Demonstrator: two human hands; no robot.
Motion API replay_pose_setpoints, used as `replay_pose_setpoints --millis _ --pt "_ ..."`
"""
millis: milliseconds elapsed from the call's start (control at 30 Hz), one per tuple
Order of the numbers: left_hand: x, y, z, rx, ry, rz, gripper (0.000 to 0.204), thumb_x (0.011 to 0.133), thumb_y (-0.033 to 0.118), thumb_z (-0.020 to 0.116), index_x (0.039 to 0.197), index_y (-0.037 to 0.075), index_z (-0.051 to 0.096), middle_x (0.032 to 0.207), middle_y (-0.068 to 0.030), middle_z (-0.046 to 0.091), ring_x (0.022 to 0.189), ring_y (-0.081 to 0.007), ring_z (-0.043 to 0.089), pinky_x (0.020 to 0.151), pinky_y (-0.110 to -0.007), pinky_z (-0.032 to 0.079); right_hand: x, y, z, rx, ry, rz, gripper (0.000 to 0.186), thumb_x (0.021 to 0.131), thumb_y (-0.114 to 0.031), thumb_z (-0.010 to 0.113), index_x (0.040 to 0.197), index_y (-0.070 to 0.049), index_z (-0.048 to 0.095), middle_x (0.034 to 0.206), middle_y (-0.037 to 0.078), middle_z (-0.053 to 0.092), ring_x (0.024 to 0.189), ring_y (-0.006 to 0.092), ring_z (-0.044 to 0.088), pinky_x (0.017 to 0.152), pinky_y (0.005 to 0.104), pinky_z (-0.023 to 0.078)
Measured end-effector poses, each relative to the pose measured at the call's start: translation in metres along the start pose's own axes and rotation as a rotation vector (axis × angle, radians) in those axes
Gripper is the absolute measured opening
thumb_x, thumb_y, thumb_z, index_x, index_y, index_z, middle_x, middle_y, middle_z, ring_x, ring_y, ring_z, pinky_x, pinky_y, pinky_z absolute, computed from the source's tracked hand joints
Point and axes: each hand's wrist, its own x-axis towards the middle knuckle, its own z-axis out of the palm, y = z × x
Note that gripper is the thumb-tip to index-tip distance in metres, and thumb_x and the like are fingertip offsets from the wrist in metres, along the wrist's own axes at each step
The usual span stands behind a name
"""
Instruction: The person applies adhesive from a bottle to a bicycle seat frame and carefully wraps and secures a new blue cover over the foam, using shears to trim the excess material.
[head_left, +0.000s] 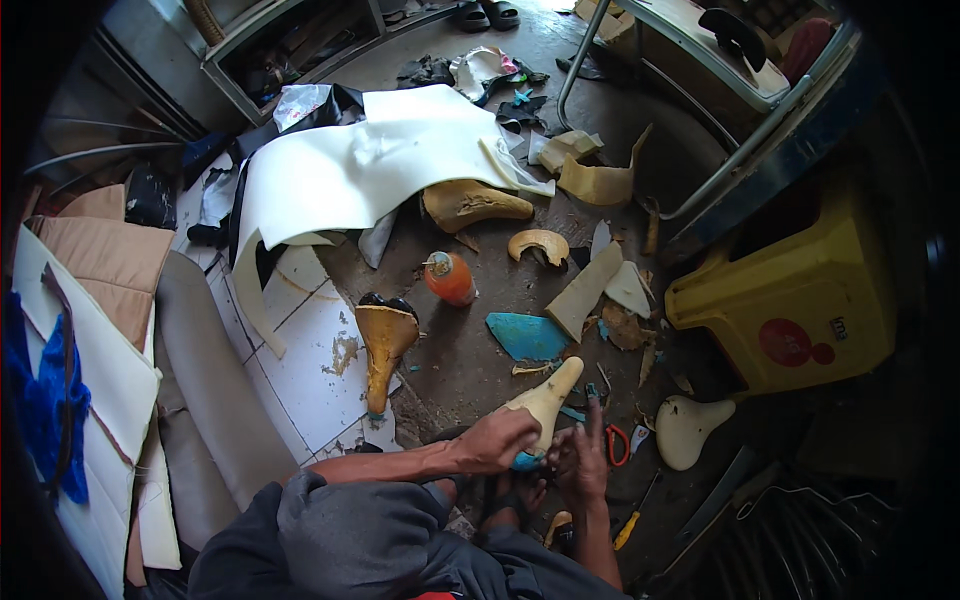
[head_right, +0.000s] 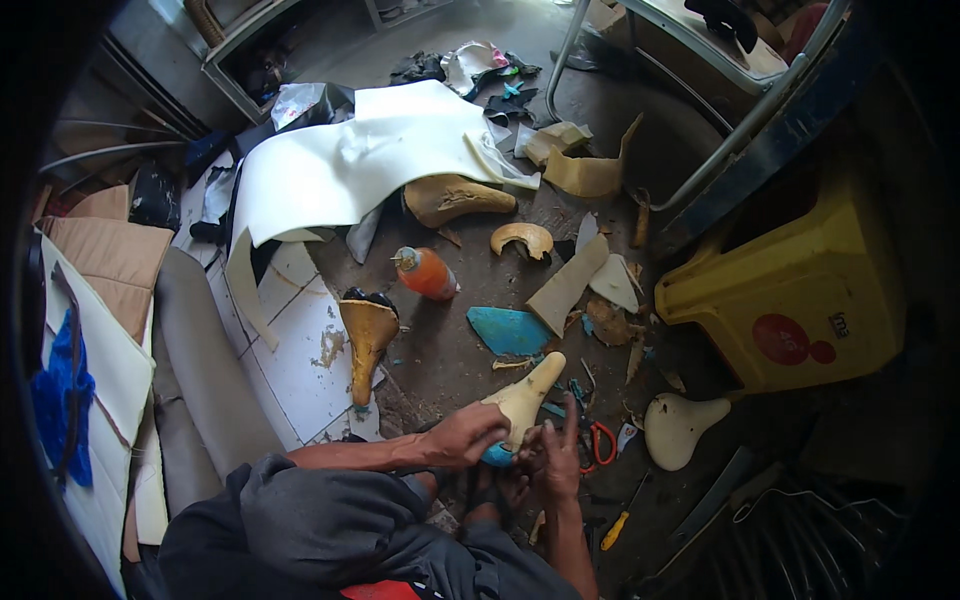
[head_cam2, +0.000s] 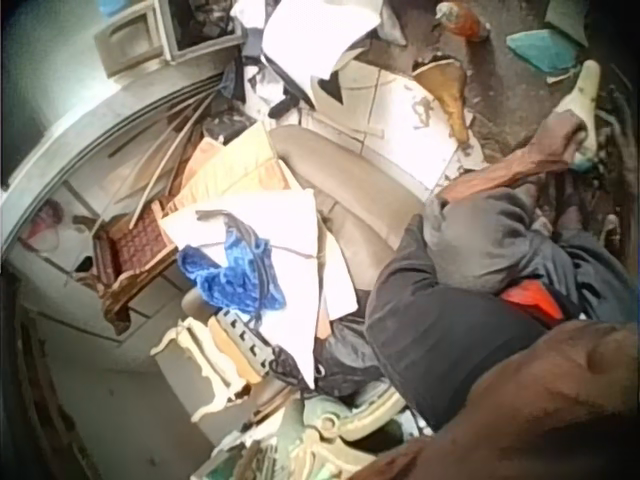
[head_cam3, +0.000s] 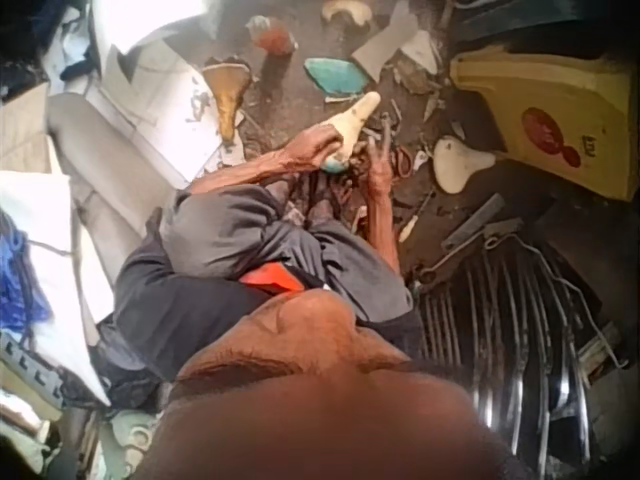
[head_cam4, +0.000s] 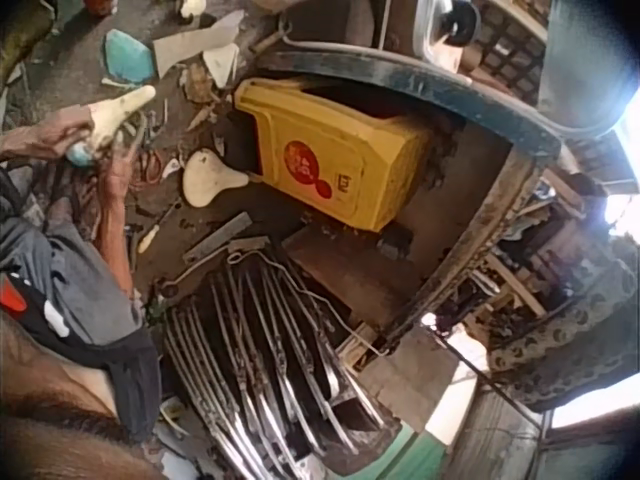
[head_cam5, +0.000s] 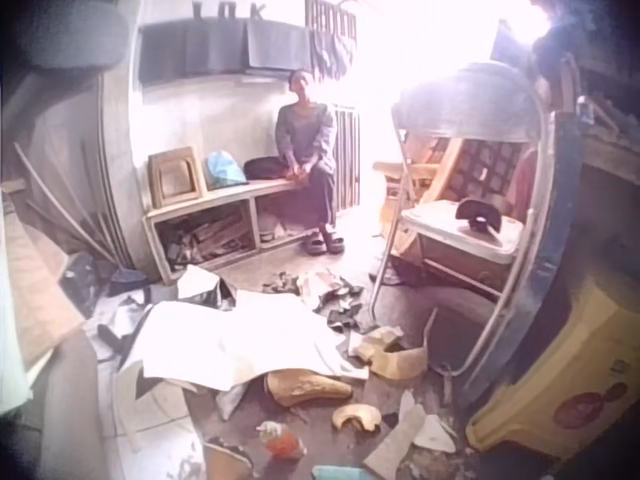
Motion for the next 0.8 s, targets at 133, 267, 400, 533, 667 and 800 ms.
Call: replay_pose_setpoints --millis 133,267,400,533,667,800 --pt "0.006 -0.020 -0.015 -0.223 0.179 -0.518 0.025 0.101 0.020 0.054 0.115 0.001 0.059 0.100 -0.0176 0.067 0.092 -0.0310 0.066 0.083 -0.039 0.050 0.007 0.006 -0.030 -0.714 0.275 -0.182 0.067 0.097 -0.015 0.064 0.153 -0.002 0.030 0.082 0.003 0.061 0.072 0.0114 0.057 0.067 0.0271 0.050" --pt "0.004 -0.050 -0.014 0.111 0.380 -0.483 0.028 0.102 0.025 0.053 0.112 0.000 0.061 0.095 -0.0176 0.068 0.088 -0.0306 0.066 0.080 -0.040 0.051 -0.002 0.023 -0.012 -0.919 0.156 -0.299 0.065 0.094 -0.019 0.069 0.148 -0.001 0.039 0.088 0.006 0.065 0.078 0.0166 0.063 0.071 0.0290 0.051" --pt "0.002 -0.055 -0.030 0.004 0.501 -0.653 0.028 0.102 0.025 0.054 0.116 0.002 0.060 0.087 -0.0114 0.068 0.083 -0.0186 0.065 0.078 -0.034 0.052 -0.008 0.044 0.012 -1.694 -0.463 -0.688 0.068 0.091 -0.022 0.068 0.152 -0.014 0.038 0.117 0.010 0.062 0.114 0.0280 0.058 0.095 0.0525 0.044" --pt "-0.022 -0.098 -0.047 -0.119 0.692 -0.721 0.030 0.099 0.027 0.060 0.115 0.002 0.058 0.090 -0.0125 0.066 0.082 -0.0228 0.065 0.074 -0.036 0.051 0.019 0.066 -0.007 -2.166 -0.530 -0.742 0.068 0.089 -0.020 0.059 0.153 -0.025 0.036 0.143 0.007 0.048 0.137 0.0244 0.043 0.110 0.0677 0.024" --pt "-0.058 -0.111 -0.077 0.468 0.931 -0.642 0.063 0.086 0.031 0.075 0.131 0.001 0.044 0.112 -0.0202 0.055 0.105 -0.0331 0.054 0.095 -0.045 0.042 0.041 0.047 -0.031 -2.020 -0.220 -0.716 0.070 0.084 -0.011 0.057 0.151 -0.014 0.039 0.140 0.008 0.052 0.135 0.0253 0.047 0.112 0.0624 0.026" --pt "-0.097 -0.134 -0.093 0.679 0.864 -0.863 0.098 0.071 0.033 0.086 0.143 -0.001 0.029 0.134 -0.0259 0.043 0.126 -0.0432 0.041 0.109 -0.052 0.032 0.044 0.007 -0.051 -2.005 -0.053 -0.649 0.069 0.084 -0.007 0.056 0.151 -0.011 0.039 0.142 0.009 0.053 0.136 0.0270 0.047 0.114 0.0604 0.026"
